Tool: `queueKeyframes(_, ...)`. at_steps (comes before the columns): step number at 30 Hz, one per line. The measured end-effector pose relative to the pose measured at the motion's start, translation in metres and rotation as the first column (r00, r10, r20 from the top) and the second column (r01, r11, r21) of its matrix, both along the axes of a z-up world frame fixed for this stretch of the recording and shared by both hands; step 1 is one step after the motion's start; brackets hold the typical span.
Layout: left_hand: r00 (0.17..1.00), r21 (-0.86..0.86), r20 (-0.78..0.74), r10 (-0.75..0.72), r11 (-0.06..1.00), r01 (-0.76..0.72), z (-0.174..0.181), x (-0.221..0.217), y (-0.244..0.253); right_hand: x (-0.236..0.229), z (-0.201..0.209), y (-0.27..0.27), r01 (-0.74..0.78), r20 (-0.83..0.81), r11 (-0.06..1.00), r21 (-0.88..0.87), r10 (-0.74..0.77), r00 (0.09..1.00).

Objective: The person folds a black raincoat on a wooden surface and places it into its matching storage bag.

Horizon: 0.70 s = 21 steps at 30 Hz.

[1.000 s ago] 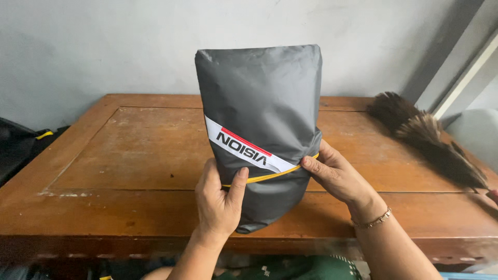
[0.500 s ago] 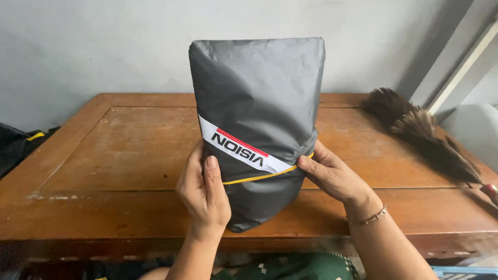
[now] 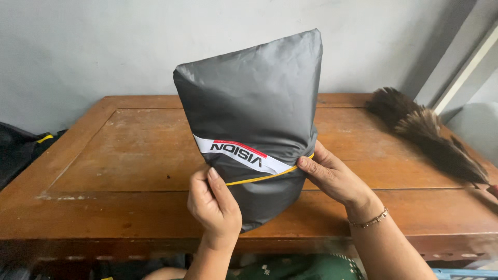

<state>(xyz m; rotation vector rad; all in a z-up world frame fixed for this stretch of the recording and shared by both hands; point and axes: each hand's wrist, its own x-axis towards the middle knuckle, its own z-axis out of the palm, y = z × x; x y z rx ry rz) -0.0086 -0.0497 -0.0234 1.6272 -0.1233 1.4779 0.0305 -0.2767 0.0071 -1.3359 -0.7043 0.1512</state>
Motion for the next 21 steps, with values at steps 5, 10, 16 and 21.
queueKeyframes(5, 0.905, -0.243, 0.069, -0.42, 0.873, 0.424, -0.02, -0.009, -0.008, 0.0, -0.002, 0.0, -0.015, 0.001, 1.0, 0.027, 0.015, 1.0)
queueKeyframes(10, 0.908, -0.163, 0.09, -0.41, 0.893, 0.42, -0.032, -0.008, -0.003, 0.0, -0.002, 0.0, -0.015, -0.005, 1.0, 0.009, 0.015, 1.0)
queueKeyframes(16, 0.927, 0.014, -0.03, -0.373, 0.927, 0.374, -0.032, -0.013, 0.011, -0.002, -0.001, -0.001, -0.004, -0.058, 1.0, -0.006, 0.004, 0.998)
queueKeyframes(21, 0.841, 0.052, -0.159, -0.517, 0.846, 0.53, -0.02, -0.02, 0.02, 0.002, -0.002, -0.001, -0.007, -0.059, 1.0, -0.011, 0.006, 0.998)
